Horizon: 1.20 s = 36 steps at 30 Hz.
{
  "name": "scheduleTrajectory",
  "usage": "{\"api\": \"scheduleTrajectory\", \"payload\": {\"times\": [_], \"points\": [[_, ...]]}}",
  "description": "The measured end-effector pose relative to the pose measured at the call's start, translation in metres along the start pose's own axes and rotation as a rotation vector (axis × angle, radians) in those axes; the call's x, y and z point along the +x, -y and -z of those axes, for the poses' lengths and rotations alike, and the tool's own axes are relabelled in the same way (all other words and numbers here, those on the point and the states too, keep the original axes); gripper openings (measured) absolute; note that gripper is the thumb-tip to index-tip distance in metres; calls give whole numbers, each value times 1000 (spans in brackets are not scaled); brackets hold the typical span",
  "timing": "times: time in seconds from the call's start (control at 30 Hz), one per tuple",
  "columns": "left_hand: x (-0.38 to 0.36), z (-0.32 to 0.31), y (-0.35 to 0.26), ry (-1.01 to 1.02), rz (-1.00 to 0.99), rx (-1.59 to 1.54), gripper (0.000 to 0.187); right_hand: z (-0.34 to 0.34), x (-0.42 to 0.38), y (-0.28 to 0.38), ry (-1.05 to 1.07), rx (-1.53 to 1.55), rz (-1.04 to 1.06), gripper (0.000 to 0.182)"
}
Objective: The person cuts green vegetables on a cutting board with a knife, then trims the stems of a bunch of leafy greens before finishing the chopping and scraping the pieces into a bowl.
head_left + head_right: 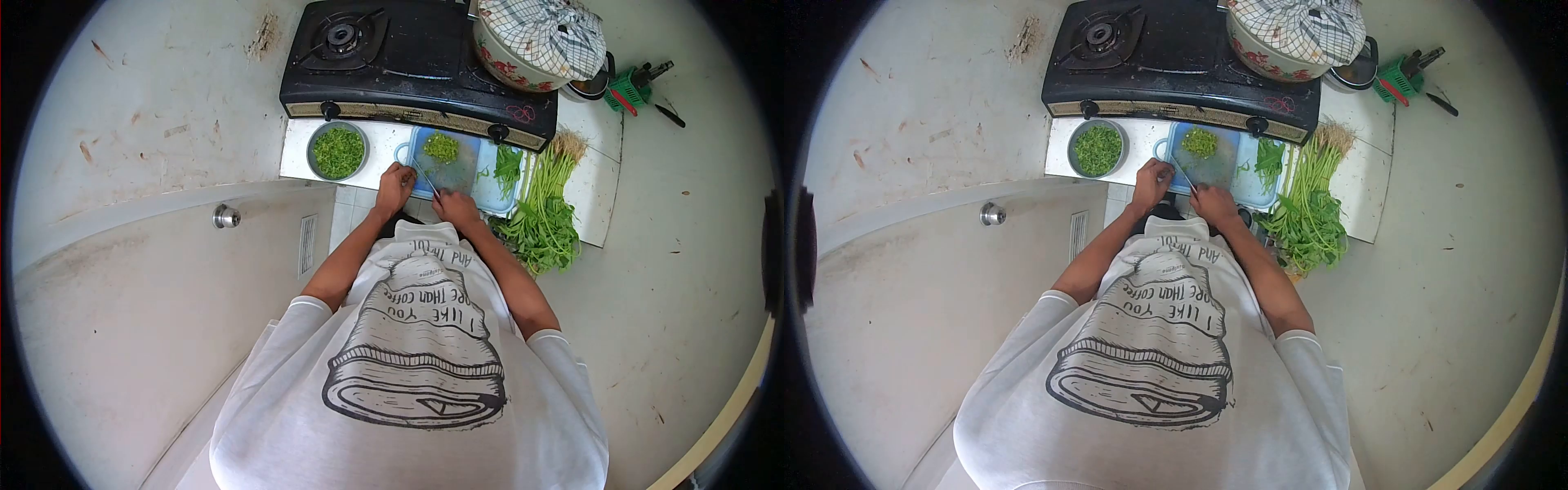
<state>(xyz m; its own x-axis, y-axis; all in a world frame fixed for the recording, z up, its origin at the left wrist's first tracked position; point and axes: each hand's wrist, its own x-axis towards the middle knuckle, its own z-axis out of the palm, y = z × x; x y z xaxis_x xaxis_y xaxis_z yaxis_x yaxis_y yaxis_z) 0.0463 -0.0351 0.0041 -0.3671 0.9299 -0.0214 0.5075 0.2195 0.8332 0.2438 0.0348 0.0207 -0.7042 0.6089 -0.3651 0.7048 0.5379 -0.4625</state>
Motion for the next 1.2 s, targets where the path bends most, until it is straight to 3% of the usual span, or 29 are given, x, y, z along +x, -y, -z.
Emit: {"api": "scheduleTrajectory", "payload": {"times": [1.2], "points": [[-4,3,-2,-2,-32,18,9,-18,17,5,4,-15,41,39]]}}
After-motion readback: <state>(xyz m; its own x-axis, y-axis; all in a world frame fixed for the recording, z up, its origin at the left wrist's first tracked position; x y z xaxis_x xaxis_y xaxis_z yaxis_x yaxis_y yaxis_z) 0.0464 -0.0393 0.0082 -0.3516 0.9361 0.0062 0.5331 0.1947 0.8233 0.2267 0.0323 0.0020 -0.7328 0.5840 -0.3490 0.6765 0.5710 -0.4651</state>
